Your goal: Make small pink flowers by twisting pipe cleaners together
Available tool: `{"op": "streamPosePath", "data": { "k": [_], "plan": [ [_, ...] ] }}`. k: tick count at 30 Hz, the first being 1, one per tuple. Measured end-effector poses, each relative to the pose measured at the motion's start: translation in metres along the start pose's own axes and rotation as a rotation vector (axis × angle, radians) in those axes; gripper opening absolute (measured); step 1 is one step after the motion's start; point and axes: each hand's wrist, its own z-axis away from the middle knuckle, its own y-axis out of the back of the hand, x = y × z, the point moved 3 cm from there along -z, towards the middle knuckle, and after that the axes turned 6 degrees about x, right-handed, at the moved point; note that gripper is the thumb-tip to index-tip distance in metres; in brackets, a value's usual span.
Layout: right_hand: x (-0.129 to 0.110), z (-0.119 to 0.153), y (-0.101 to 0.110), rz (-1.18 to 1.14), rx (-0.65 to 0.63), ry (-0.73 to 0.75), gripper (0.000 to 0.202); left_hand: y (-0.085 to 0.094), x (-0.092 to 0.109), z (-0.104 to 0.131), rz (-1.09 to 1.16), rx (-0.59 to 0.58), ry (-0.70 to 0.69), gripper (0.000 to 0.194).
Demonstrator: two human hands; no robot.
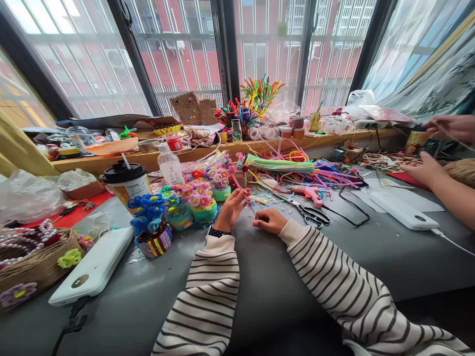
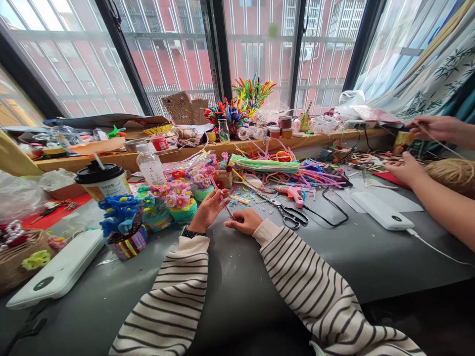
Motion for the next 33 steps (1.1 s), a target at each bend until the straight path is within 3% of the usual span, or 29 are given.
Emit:
{"op": "streamPosePath", "data": {
  "k": [11, 33],
  "plan": [
    [-0.0004, -0.0014, 0.0004, 0.036, 0.06, -0.024, 0.049, -0.0036, 0.0011, 0.0035, -0.094, -0.03, 0.019, 0.01],
    [0.0027, -0.0027, 0.0013, -0.038, 0.124, -0.057, 0.042, 0.0042, -0.0001, -0.0035, 0.009, 0.031, -0.006, 0.01]
  ]
}}
